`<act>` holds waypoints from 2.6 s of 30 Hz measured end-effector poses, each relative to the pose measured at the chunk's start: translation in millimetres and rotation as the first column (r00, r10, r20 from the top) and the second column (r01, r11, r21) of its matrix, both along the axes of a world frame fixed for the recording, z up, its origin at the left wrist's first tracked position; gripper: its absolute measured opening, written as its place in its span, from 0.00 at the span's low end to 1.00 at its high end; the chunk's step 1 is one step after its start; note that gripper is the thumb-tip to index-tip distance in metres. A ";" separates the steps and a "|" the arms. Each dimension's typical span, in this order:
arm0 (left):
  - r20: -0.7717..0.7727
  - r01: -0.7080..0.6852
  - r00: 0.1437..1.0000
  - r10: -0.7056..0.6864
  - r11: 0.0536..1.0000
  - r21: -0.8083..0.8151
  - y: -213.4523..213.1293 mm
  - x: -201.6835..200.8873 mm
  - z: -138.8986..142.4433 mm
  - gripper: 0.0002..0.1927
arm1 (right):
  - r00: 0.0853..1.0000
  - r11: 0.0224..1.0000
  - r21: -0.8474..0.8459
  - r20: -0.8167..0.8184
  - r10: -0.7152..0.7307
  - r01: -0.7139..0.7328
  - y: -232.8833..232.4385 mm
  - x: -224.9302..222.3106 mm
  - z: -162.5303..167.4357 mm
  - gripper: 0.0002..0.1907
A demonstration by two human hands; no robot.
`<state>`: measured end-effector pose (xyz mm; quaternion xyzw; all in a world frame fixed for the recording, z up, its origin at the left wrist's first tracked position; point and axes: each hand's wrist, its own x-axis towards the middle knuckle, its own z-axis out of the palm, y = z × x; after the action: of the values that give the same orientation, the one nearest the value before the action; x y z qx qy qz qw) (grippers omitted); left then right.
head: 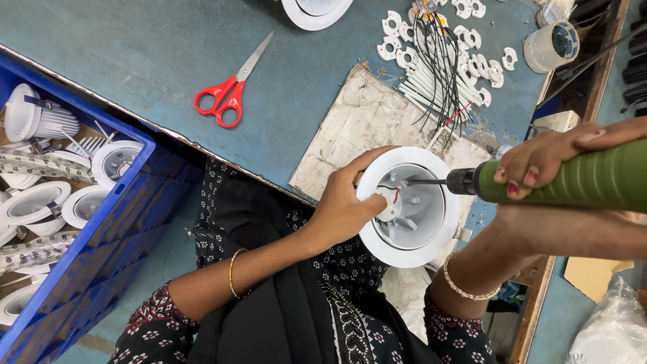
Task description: The person assembles a recessed LED light fixture by using a green electric screwdriver to secure internal components, then connects red and black wires to the LED module. The person places the completed unit into a blue crate and repeats the process with another fixture.
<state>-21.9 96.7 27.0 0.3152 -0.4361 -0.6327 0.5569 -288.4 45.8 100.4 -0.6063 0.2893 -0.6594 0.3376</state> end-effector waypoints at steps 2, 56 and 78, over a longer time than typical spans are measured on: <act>0.010 0.008 1.000 -0.008 1.000 0.005 1.5 0.7 1.2 0.34 | 0.997 0.997 0.034 0.015 0.071 -0.071 0.4 -18.8 -6.7 0.51; 0.055 -0.051 0.997 0.054 0.996 -0.067 -19.6 -3.4 -10.3 0.32 | 0.989 0.991 -0.052 -0.073 -0.126 0.123 -21.9 66.2 39.1 0.49; 0.142 -0.054 0.988 0.059 0.998 -0.038 -14.2 4.0 2.0 0.31 | 0.999 0.996 -0.076 -0.018 0.048 -0.049 -29.0 43.8 26.5 0.54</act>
<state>-17.9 82.6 29.0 0.3625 -0.4769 -0.5848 0.5470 -244.6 16.8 126.9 -0.6307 0.2516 -0.6567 0.3280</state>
